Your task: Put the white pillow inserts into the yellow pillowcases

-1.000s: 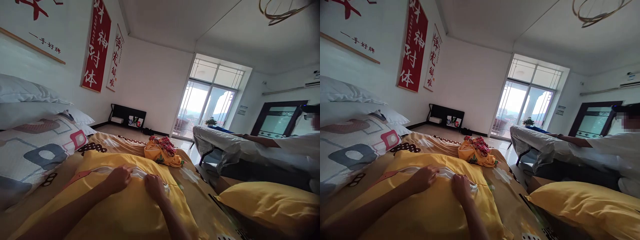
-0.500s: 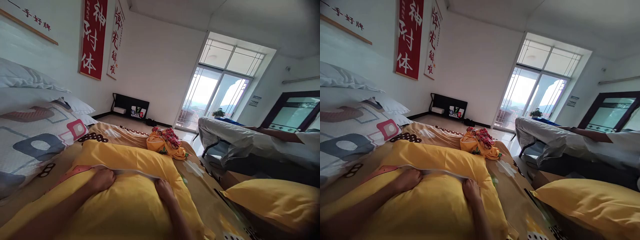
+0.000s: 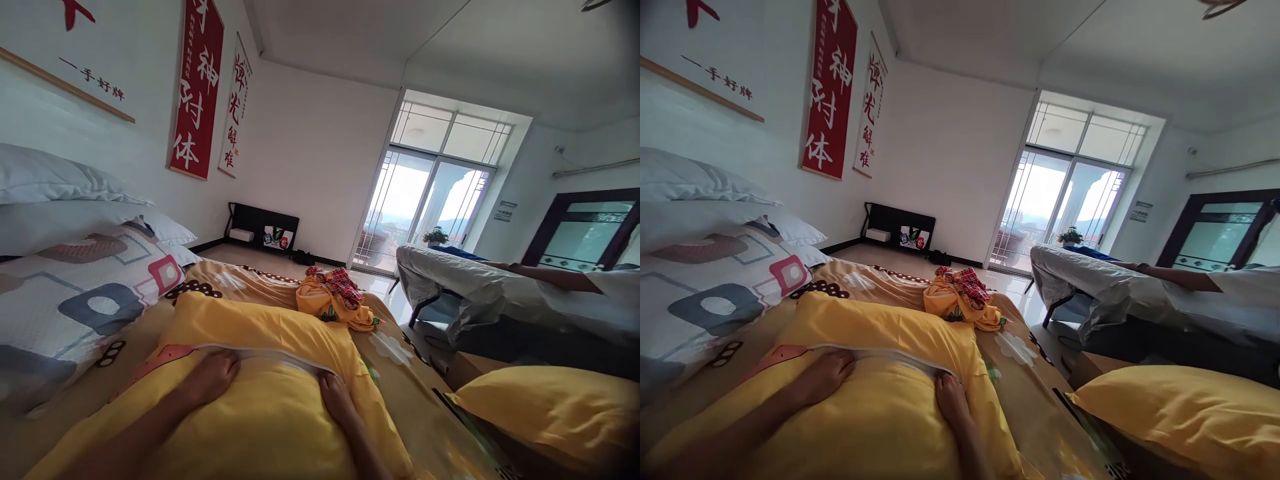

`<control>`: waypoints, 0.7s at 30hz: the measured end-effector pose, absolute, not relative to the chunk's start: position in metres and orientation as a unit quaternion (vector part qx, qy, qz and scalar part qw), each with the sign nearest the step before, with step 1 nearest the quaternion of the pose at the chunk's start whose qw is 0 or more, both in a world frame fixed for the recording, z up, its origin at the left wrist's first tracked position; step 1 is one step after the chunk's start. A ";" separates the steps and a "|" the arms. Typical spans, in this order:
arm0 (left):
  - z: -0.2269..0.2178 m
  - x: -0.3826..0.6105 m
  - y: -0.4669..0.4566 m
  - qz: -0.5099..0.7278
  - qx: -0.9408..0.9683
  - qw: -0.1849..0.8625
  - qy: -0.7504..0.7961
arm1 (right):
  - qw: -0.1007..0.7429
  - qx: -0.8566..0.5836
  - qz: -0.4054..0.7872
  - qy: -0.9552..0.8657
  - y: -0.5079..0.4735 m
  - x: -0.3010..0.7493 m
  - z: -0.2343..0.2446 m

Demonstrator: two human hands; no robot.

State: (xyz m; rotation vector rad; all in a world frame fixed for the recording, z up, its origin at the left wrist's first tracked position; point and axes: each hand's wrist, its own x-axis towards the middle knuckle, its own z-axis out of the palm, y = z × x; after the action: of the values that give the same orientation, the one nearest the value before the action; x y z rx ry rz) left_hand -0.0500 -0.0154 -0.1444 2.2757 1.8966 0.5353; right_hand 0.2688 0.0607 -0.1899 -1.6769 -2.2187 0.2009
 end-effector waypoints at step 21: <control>-0.139 -0.109 -0.050 0.223 0.713 0.016 0.665 | 0.113 -0.569 -0.065 -0.812 0.032 0.265 -0.121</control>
State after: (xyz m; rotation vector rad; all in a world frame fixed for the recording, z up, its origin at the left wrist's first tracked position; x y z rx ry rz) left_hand -0.1091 -0.0505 -0.1394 2.2159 2.0672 0.6936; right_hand 0.2648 0.0316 -0.1206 -1.6705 -2.3824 -0.1902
